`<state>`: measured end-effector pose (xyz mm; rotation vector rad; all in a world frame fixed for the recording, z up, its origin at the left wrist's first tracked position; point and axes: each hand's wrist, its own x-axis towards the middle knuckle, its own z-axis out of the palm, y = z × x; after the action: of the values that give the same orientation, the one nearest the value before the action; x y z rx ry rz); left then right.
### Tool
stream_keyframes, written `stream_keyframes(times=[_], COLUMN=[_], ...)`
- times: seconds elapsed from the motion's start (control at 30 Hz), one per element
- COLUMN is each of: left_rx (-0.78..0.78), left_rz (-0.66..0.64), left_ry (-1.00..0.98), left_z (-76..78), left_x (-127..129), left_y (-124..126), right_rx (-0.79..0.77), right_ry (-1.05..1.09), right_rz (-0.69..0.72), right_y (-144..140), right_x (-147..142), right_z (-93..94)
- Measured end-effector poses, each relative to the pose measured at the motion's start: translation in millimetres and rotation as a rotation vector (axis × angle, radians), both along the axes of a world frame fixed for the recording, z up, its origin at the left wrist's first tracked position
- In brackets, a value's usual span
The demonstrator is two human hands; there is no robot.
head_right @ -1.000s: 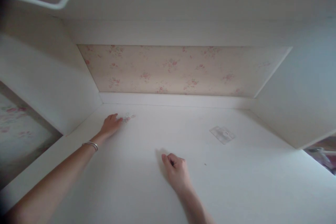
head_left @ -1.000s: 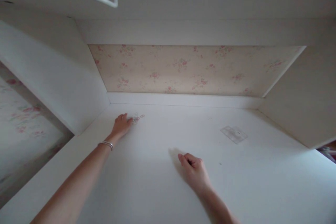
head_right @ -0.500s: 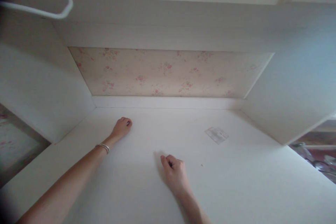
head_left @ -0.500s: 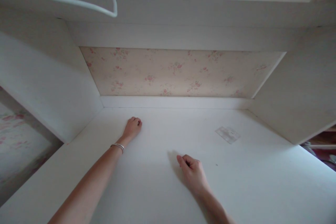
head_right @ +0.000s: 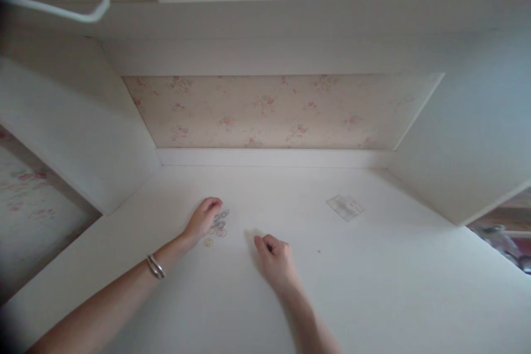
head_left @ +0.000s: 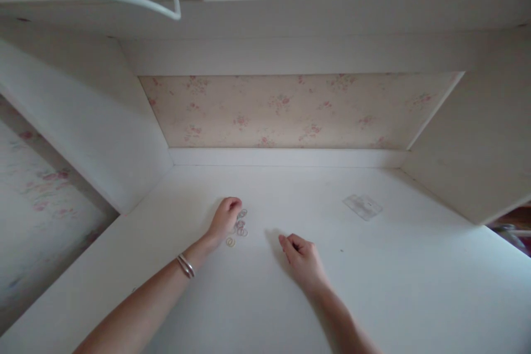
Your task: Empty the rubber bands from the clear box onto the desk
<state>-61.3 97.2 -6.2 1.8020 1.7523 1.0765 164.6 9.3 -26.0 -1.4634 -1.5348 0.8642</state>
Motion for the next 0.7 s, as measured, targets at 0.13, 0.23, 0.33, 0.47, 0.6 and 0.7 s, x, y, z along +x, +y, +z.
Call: stream_keyframes(times=[0.13,0.23,0.33,0.47,0.6,0.7], left_rx=[0.042,0.107,0.119,0.157,0.156,0.169], left_rz=[-0.034,-0.273,-0.460,-0.397,-0.305,-0.298], left_ry=[-0.001,0.287,0.602,0.753,0.697,0.616], left_z=[9.2,11.0,10.1,7.2,1.2,-4.8], left_x=[-22.6,-37.9,-34.4,-7.9,26.0,52.0], left_y=[-6.1,-19.4,-31.7,-27.1,-18.9,-29.3], right_rx=[-0.020,-0.036,-0.026,-0.008,-0.002,-0.011], right_ry=[-0.015,-0.039,-0.067,-0.088,-0.066,-0.028], right_rz=[0.029,0.042,0.062,0.086,0.082,0.077], right_y=[-0.1,0.8,1.3,-0.4,-1.0,0.3], right_x=[0.6,-1.2,-3.7,-4.9,-4.7,-4.9], right_z=[0.1,0.2,2.5,6.5,7.8,9.4])
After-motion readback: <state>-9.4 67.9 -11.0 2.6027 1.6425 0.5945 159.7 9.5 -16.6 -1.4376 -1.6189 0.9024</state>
